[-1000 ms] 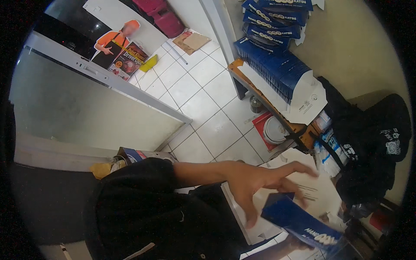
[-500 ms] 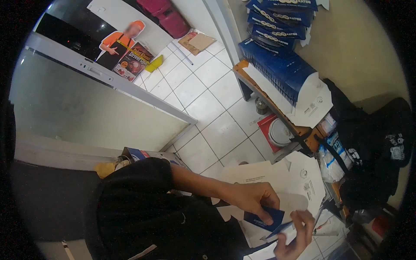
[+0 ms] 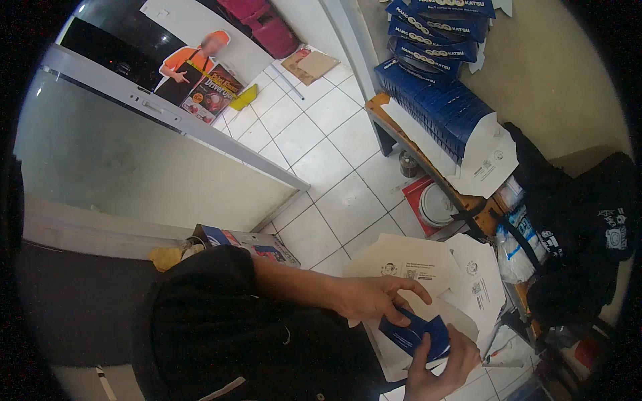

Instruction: The person picks up flat cardboard sheets and folds them into boxes, handling blue and white components and stacking the completed boxes on a shelf.

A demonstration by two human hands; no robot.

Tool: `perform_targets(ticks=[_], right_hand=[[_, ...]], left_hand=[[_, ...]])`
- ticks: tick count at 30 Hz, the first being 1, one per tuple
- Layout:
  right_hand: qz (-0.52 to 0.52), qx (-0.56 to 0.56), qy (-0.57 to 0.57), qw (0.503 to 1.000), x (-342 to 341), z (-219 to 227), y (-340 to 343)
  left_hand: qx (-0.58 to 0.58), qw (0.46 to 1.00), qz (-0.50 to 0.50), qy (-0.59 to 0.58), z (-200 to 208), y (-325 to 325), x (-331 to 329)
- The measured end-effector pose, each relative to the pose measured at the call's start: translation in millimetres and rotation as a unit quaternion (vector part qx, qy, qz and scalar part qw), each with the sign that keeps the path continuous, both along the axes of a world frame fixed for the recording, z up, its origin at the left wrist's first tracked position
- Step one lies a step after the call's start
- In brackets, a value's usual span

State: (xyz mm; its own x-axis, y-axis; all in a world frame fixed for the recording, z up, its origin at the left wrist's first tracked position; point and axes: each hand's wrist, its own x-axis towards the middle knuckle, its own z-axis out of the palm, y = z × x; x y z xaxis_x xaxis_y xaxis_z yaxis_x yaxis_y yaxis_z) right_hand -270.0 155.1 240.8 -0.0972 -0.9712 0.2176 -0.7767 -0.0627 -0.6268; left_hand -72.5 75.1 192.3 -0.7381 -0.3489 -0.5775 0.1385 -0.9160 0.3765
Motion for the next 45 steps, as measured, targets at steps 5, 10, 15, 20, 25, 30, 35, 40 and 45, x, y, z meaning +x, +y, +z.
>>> perform_targets(ticks=[5,10,15,20,25,30,35,40,45], right_hand=[[0.004,0.012,0.024,1.000,3,7,7],[0.035,0.004,0.025,0.999,7,20,2],[0.040,0.059,-0.052,0.996,-5,3,13],[-0.116,0.036,-0.331,0.936,-34,-17,16],[-0.108,0.009,-0.384,0.917,-35,-47,16],[-0.145,0.051,-0.371,0.916,-21,-41,18],[-0.096,0.052,-0.406,0.908,-11,-47,22],[-0.101,0.037,-0.399,0.910,0,-42,18],[-0.092,0.029,-0.407,0.908,-13,-61,18]], left_hand=[[-0.151,0.988,-0.032,-0.032,8,-5,-6],[-0.304,0.951,-0.053,-0.027,18,-12,-8],[-0.455,0.886,-0.067,-0.051,45,-17,-13],[-0.791,0.537,0.229,-0.186,75,-14,-8],[-0.660,0.694,0.223,-0.181,15,-4,-32],[-0.733,0.643,0.098,-0.197,12,-11,-27],[-0.719,0.655,0.118,-0.201,-4,-15,-27],[-0.725,0.654,0.090,-0.196,3,-14,-19],[-0.764,0.628,-0.017,-0.149,22,-10,-8]])
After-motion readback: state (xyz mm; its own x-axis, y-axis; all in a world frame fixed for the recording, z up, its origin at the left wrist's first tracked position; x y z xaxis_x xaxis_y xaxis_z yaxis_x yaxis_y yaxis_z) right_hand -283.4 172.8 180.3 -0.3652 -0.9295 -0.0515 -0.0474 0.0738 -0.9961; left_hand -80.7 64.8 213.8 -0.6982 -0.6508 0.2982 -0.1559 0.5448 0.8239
